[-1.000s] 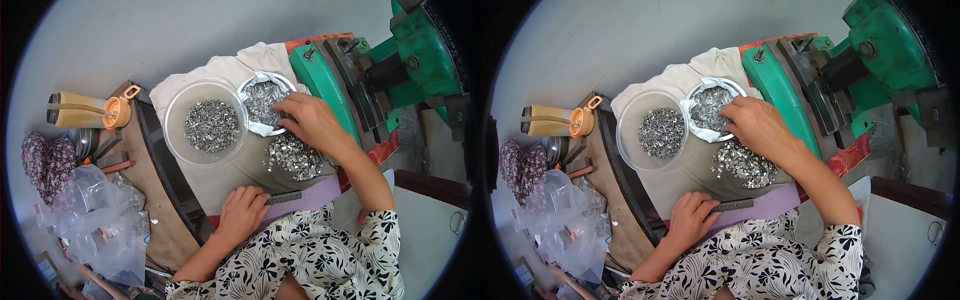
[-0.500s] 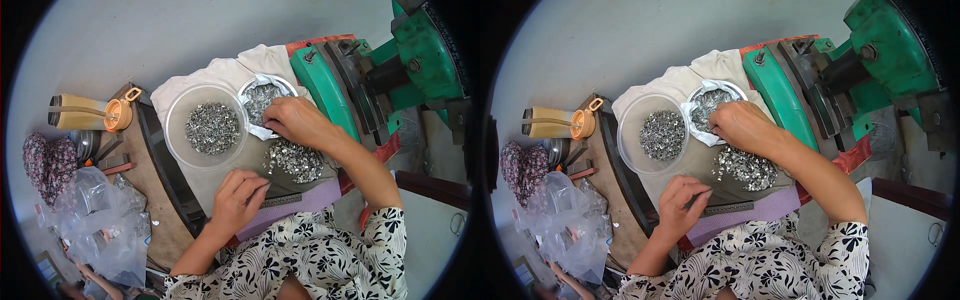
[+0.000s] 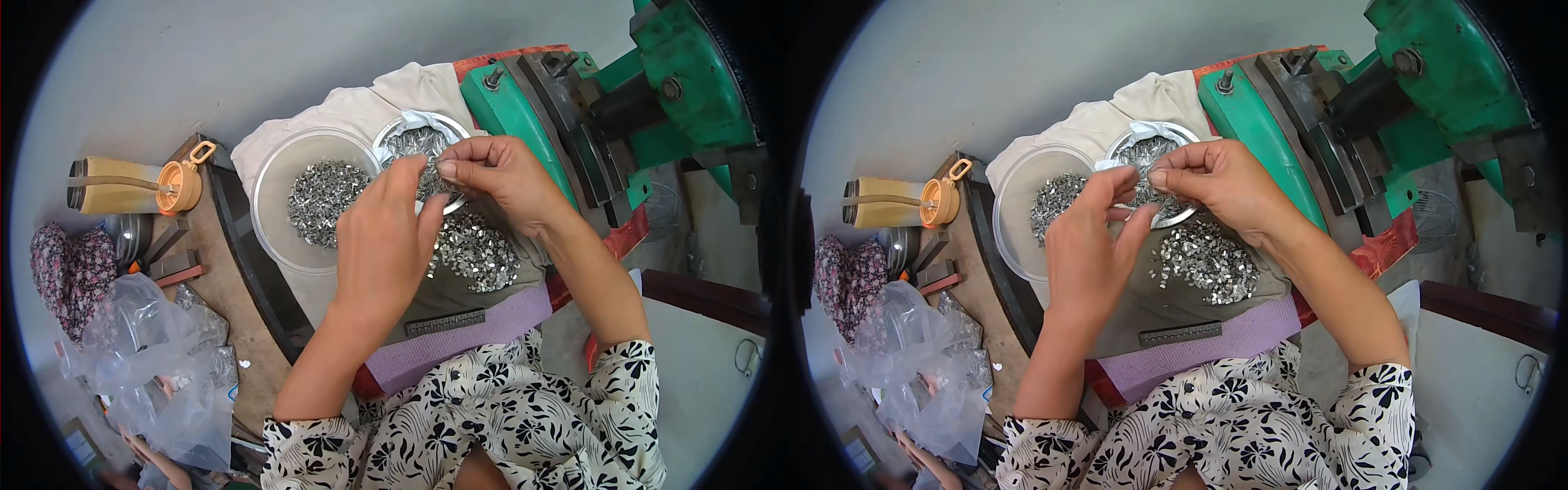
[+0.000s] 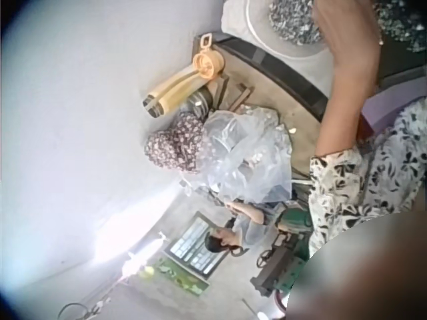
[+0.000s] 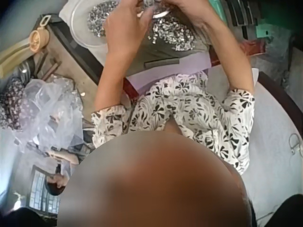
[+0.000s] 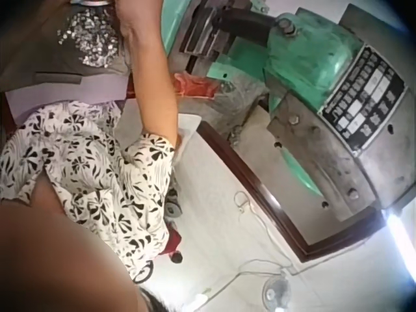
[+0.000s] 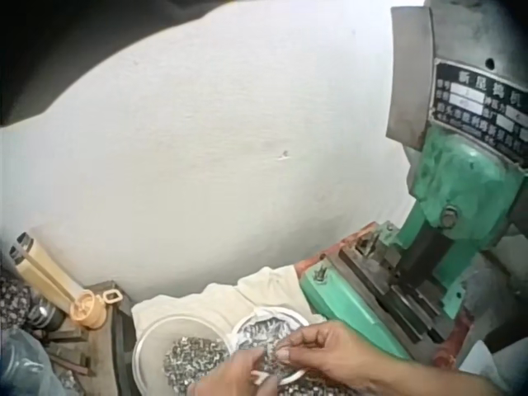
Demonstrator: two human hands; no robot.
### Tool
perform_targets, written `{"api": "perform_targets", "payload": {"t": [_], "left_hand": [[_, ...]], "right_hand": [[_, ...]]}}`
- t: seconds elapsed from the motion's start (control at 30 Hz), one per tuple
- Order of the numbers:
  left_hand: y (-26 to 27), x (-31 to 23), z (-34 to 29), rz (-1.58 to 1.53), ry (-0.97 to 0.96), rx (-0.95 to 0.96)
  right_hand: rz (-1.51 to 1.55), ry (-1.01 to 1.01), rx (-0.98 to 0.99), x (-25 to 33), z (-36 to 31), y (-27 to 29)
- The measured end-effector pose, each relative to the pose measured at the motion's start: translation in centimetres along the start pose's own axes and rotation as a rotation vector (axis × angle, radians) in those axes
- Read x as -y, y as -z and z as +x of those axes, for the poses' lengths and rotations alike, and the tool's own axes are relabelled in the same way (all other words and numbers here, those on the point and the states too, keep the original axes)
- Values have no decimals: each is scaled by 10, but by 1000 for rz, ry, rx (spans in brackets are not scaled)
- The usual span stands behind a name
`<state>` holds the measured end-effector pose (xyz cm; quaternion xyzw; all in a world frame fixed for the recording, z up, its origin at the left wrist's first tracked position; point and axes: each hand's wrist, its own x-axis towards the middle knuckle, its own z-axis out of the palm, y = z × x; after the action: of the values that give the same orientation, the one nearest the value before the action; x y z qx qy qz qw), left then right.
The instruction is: Manually arranging small metal components into a jig and then using a mechanical press machine to process them.
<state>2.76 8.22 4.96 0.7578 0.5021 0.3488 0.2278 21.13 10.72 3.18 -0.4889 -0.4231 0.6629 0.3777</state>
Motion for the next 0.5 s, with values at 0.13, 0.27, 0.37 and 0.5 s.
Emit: {"api": "perform_targets", "payload": {"t": [0.13,0.27,0.37,0.5], "left_hand": [[-13,3,12,-287,113,-39],[-15,11,15,-314,116,-35],[-17,16,18,-267,39,-65],[-19,17,21,-229,27,-72]], "right_hand": [[172,-22,-65,-5,0,-2],[216,-26,-101,-7,-2,-6],[209,87,-216,-12,-3,-18],[161,101,-259,-14,-6,-23]]}}
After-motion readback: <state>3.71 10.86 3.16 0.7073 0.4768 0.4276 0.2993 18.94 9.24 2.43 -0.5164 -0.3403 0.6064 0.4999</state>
